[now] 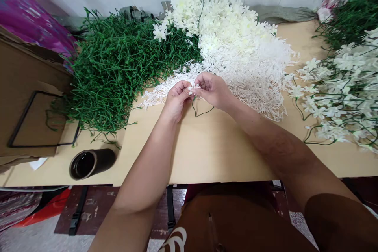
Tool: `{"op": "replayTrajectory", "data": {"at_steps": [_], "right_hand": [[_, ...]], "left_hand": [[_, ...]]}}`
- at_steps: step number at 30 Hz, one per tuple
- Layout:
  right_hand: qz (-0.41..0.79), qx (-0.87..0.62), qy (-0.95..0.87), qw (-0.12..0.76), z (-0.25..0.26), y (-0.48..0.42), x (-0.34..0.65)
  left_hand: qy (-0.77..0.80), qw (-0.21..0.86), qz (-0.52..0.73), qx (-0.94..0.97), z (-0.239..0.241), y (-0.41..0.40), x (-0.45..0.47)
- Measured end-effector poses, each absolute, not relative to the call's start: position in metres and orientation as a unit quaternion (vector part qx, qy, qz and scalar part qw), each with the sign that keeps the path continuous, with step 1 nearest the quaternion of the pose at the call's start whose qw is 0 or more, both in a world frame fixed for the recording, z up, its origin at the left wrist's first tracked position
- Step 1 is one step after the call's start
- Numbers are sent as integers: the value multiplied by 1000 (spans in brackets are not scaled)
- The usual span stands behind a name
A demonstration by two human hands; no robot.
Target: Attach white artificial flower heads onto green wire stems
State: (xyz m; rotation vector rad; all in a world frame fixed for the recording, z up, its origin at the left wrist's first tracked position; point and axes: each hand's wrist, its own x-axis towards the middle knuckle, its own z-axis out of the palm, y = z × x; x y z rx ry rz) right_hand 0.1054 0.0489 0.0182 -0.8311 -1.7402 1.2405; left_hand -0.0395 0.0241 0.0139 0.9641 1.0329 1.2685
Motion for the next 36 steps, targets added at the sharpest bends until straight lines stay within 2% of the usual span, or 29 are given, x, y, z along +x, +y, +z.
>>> {"op": "replayTrajectory", "data": {"at_steps": [6, 13, 17, 23, 36], "right_hand": [[501, -356, -661, 431, 18, 56, 110], [570, -352, -603, 433, 21, 61, 121], [639, -328, -571, 398, 19, 61, 122], [711, -316, -512, 364, 18, 62, 126], [732, -301, -503, 346, 19, 59, 124]], "left_hand": [[460, 545, 533, 456, 21, 24, -44], [516, 465, 414, 588, 24, 17, -61], [513, 481, 358, 614, 19, 14, -57], [489, 490, 386, 611, 23, 15, -54], [438, 572, 372, 586, 24, 12, -52]]}}
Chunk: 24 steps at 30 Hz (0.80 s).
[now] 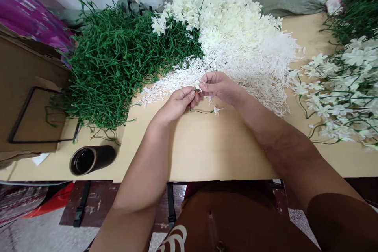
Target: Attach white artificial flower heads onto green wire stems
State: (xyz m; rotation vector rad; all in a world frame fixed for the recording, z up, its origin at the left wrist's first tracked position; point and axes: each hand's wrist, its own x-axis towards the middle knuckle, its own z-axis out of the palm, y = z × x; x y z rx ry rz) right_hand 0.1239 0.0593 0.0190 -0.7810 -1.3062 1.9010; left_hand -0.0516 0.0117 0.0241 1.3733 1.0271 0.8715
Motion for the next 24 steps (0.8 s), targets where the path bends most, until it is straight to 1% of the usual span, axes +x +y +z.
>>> {"op": "replayTrajectory", "data": {"at_steps": [6, 14, 20, 24], "right_hand": [[716, -297, -530, 343, 18, 59, 125], [663, -287, -584, 371, 16, 60, 122], [673, -268, -591, 353, 14, 61, 126], [677, -254, -609, 326, 12, 63, 129]], "left_hand": [[421, 573, 384, 589, 22, 14, -49], [404, 596, 414, 557, 18, 15, -49], [401, 623, 409, 532, 18, 13, -46], [404, 634, 393, 530, 19, 12, -47]]}}
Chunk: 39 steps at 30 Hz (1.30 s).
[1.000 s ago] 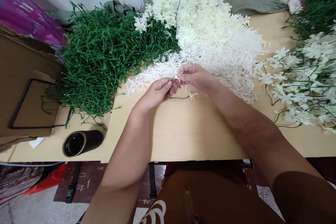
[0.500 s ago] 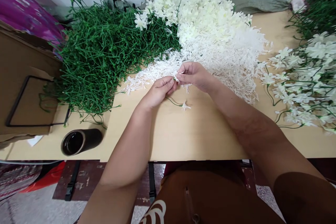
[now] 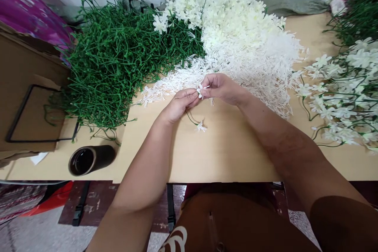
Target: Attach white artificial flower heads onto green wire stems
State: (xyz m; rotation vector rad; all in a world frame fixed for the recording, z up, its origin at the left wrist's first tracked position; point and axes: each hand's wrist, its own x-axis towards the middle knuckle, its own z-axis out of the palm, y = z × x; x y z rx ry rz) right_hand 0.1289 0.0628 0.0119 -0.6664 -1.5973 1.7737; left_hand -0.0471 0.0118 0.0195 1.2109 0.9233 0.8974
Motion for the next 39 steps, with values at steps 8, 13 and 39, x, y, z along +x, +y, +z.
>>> {"op": "replayTrajectory", "data": {"at_steps": [8, 13, 39], "right_hand": [[703, -232, -606, 292, 5, 64, 128], [712, -231, -599, 285, 3, 65, 128], [710, -232, -607, 273, -1, 66, 132]], "left_hand": [[401, 646, 346, 550, 21, 13, -53], [408, 648, 318, 559, 23, 12, -54], [391, 649, 321, 568, 26, 9, -48]]}}
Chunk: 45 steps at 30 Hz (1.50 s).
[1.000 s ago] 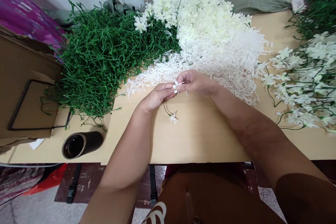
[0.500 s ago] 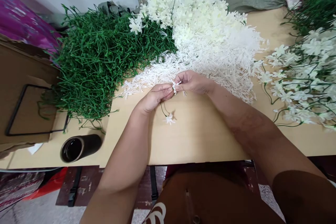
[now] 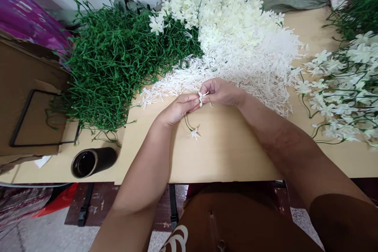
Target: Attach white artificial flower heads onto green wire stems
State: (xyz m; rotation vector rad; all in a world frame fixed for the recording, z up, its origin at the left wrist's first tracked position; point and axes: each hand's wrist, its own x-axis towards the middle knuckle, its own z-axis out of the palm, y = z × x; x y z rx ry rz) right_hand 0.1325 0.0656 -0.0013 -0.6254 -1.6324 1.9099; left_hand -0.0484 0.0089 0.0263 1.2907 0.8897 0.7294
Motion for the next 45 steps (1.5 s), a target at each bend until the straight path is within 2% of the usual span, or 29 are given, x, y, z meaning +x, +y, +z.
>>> {"op": "replayTrajectory", "data": {"at_steps": [13, 27, 45], "right_hand": [[777, -193, -551, 236, 17, 65, 137], [736, -274, -522, 334, 5, 66, 132], [729, -311, -511, 334, 6, 65, 129]], "left_hand": [[418, 623, 352, 560, 22, 15, -46], [444, 586, 396, 551, 24, 14, -43], [473, 566, 431, 520, 22, 16, -35]]}}
